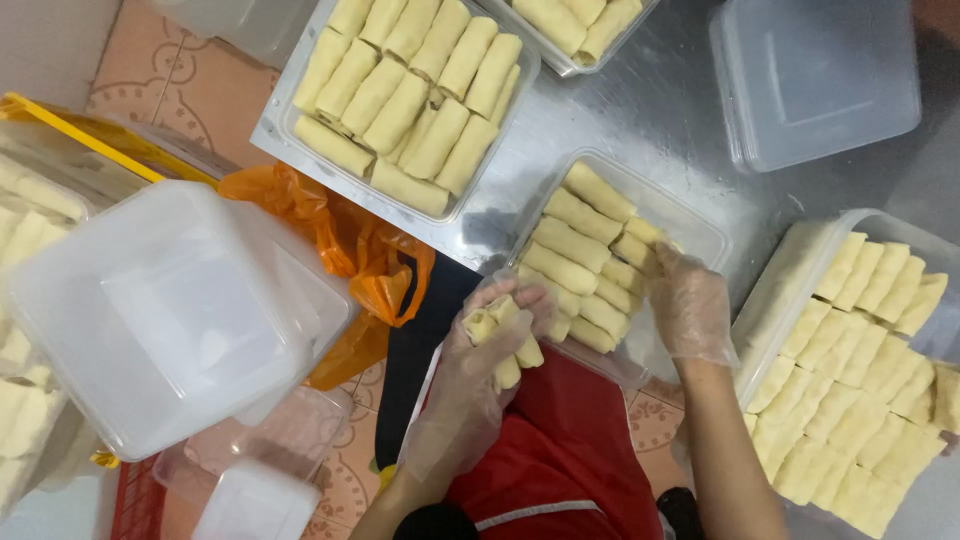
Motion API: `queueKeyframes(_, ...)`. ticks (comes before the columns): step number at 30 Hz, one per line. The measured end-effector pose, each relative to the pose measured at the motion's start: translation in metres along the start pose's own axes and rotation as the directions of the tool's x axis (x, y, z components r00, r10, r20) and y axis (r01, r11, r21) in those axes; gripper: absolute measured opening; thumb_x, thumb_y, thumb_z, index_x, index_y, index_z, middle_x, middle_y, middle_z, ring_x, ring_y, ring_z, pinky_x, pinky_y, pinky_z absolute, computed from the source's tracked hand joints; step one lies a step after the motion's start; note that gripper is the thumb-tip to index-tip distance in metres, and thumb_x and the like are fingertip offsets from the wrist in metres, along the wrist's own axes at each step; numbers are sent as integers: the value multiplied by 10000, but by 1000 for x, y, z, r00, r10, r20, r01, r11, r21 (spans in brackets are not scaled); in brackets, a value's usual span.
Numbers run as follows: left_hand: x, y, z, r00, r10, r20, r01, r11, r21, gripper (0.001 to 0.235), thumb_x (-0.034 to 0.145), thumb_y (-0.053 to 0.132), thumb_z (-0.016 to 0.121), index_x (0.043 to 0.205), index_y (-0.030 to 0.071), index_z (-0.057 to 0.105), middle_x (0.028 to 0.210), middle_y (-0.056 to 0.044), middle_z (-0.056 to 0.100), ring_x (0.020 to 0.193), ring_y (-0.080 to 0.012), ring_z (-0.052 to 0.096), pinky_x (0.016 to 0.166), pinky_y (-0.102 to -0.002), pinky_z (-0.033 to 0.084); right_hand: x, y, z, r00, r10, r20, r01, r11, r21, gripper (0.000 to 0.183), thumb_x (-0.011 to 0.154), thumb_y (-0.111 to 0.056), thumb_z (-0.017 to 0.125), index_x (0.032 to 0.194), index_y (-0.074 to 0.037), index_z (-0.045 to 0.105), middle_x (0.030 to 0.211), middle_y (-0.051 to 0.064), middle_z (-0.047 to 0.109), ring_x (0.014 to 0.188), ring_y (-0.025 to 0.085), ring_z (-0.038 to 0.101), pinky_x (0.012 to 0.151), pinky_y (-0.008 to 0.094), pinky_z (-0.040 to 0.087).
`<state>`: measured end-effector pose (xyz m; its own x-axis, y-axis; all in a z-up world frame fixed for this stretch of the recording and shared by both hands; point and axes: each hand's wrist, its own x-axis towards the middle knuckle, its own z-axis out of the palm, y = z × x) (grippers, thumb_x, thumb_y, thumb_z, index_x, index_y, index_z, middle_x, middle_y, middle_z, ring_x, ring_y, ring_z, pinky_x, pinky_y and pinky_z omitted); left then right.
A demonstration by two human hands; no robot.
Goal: Organizing and arranging rolled crepes into plastic storage containers.
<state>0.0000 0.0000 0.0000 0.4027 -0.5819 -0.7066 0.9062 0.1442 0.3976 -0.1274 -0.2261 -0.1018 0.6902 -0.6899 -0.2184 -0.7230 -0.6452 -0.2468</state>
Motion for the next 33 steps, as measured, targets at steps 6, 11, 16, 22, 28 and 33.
queueKeyframes(6, 3, -2, -3, 1000, -3, 2, 4, 999, -38, 594, 888, 101, 633, 1439, 55, 413, 1393, -161, 585, 1338, -256, 576, 1096, -346, 466, -23, 25, 13, 856, -351, -379, 339, 935, -100, 300, 928, 54, 634, 1210, -1, 723, 1177, 200, 739, 1020, 278, 748, 857, 357, 655)
queueKeyframes(11, 5, -7, -9, 999, 32, 37, -30, 998, -59, 600, 893, 89, 635, 1445, 29, 409, 1389, -167, 573, 1331, -270, 570, 1100, -356, 471, 0, 13, 13, 893, -348, -284, 332, 937, -104, 233, 1002, 82, 635, 1190, 1, 746, 1035, 192, 735, 844, 265, 705, 667, 352, 611)
queueKeyframes(16, 5, -6, -8, 998, 38, 44, -35, 997, -71, 604, 897, 92, 648, 1446, 26, 405, 1386, -169, 578, 1319, -262, 593, 1098, -348, 482, 2, 4, 5, 861, -393, -322, 371, 920, -128, 94, 984, 0, 705, 1067, 6, 748, 982, 195, 724, 779, 251, 685, 603, 333, 599)
queueKeyframes(22, 4, -8, -12, 1000, 11, 15, -11, 1000, -21, 598, 886, 127, 660, 1440, 51, 448, 1367, -114, 623, 1289, -215, 607, 1002, -307, 476, 4, 9, 14, 887, -311, -342, 281, 950, -136, 117, 976, -103, 774, 901, -23, 731, 887, 146, 720, 722, 223, 673, 582, 315, 587)
queueKeyframes(28, 5, -6, -11, 999, 25, 28, -24, 999, -36, 576, 895, 119, 665, 1428, 42, 460, 1344, -122, 627, 1264, -213, 619, 1038, -306, 502, -6, 9, 20, 941, -263, -213, 231, 959, -165, 244, 884, -225, 854, 880, -15, 731, 846, 157, 676, 626, 217, 627, 498, 300, 560)
queueKeyframes(33, 6, -8, -14, 998, 34, 47, -32, 999, -29, 552, 911, 114, 654, 1424, 38, 465, 1330, -112, 631, 1255, -199, 621, 1032, -300, 513, -19, -10, 4, 981, -156, -116, 150, 987, -65, 276, 915, -240, 829, 904, 2, 696, 879, 167, 670, 652, 229, 645, 521, 320, 578)
